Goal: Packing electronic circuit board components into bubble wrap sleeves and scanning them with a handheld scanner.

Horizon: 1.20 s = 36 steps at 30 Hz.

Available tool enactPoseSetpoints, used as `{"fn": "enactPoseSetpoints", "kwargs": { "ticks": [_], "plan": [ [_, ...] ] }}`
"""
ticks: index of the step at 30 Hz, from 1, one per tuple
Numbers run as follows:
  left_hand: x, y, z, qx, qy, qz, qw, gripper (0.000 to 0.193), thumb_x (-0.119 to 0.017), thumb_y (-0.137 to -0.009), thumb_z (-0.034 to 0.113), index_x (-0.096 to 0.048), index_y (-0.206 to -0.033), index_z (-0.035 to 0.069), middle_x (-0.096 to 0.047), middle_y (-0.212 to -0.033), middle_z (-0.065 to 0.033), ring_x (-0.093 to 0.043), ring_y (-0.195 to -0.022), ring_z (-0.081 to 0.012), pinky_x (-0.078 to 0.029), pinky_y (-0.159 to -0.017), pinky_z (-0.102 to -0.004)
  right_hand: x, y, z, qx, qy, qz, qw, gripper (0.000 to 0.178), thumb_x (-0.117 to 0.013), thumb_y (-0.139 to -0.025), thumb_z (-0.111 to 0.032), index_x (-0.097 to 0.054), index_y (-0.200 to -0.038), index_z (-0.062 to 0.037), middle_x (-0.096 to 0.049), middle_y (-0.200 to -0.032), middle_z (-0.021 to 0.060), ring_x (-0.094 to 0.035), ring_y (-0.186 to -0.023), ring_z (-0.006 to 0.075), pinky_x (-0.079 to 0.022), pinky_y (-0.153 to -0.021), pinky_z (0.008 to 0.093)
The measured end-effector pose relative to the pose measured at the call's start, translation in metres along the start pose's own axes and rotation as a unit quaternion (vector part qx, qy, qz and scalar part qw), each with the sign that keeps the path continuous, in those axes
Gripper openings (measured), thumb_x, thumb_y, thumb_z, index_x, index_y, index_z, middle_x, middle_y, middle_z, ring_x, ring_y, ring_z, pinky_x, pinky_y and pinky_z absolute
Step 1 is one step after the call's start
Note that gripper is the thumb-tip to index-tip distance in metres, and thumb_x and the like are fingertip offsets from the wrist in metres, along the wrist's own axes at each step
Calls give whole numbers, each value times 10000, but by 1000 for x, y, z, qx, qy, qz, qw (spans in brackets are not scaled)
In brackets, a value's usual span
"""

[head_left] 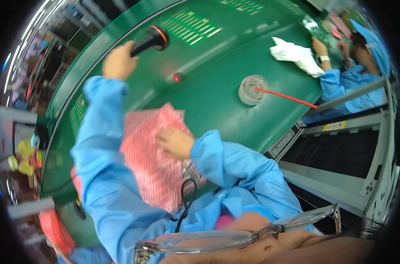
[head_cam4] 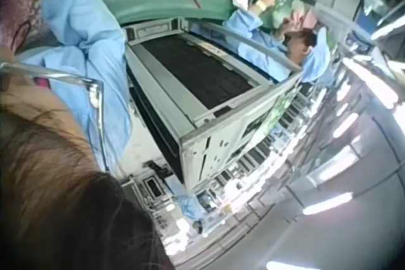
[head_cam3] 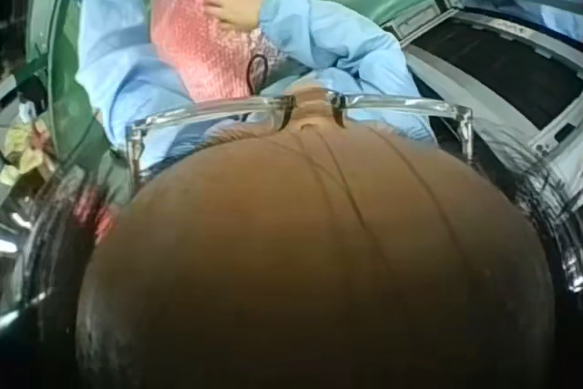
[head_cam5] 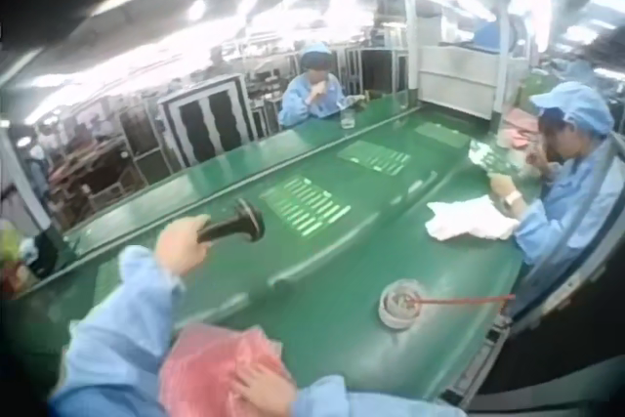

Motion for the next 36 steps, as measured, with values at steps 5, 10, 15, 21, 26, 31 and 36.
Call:
{"fn": "enactPoseSetpoints", "kwargs": {
  "ticks": [5, 10, 15, 21, 26, 31, 36],
  "plan": [
    [217, 192, -55, 123, -275, -35, 953, 421, -593, -750, 71, -510, -1162, 83, -581, -1012, -180, -549, -927, -370, -446, -751, -430, 17, -26, 5, -124, -121, -14, 985, 260, -612, -746, -184, -563, -947, -27, -562, -972, 152, -532, -912, 316, -425, -808, 396],
    [279, 393, -114, 315, -546, -107, 769, 404, -541, -779, 46, -487, -1179, 67, -561, -891, -157, -576, -776, -327, -450, -611, -424, 63, -135, 91, -267, -137, 146, 943, 268, -611, -759, -223, -615, -918, -7, -621, -921, 163, -589, -884, 285, -462, -791, 351],
    [167, 498, -174, 428, -218, 50, 875, 425, -594, -794, 108, -469, -1192, 28, -567, -980, -226, -557, -889, -392, -443, -752, -428, 113, -144, 299, -450, 266, 133, 842, 437, -632, -692, -373, -637, -929, -6, -620, -945, 217, -605, -872, 355, -489, -756, 418],
    [46, 554, -199, 510, -118, 131, 842, 526, -616, -795, 154, -402, -1250, -1, -497, -1155, -244, -478, -1075, -389, -391, -886, -408, 153, -102, 409, -606, 313, 121, 721, 662, -719, -599, -563, -614, -1011, -55, -592, -1075, 150, -539, -1036, 352, -458, -844, 439],
    [86, 464, -116, 430, -249, 40, 867, 627, -603, -795, 214, -328, -1296, -43, -414, -1241, -258, -380, -1148, -403, -276, -988, -448, 128, -144, 424, -531, 362, 5, 766, 814, -678, -543, -677, -594, -1083, -74, -584, -1093, 172, -550, -1035, 332, -440, -869, 441],
    [23, 361, -6, 65, 275, 25, 959, 444, -652, -691, 199, -542, -1083, 22, -543, -1029, -161, -544, -871, -341, -439, -778, -409, 145, -87, 536, -568, 230, -60, 788, 772, -748, -523, -612, -621, -1049, -61, -612, -1045, 154, -577, -975, 306, -449, -845, 417],
    [-31, 350, 70, 31, 165, -99, 981, 607, -623, -676, 397, -482, -1156, 53, -500, -981, -108, -486, -924, -275, -417, -749, -348, 117, -134, 484, -510, 30, -49, 858, 492, -781, -645, -371, -656, -924, 13, -642, -899, 111, -589, -778, 188, -464, -703, 329]
  ]
}}
Point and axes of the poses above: each hand's wrist, its own y-axis away from the middle knuckle, its own x-axis out of the back of the hand, z = x × y, the point moved 3 cm from there along -y, towards the middle knuckle
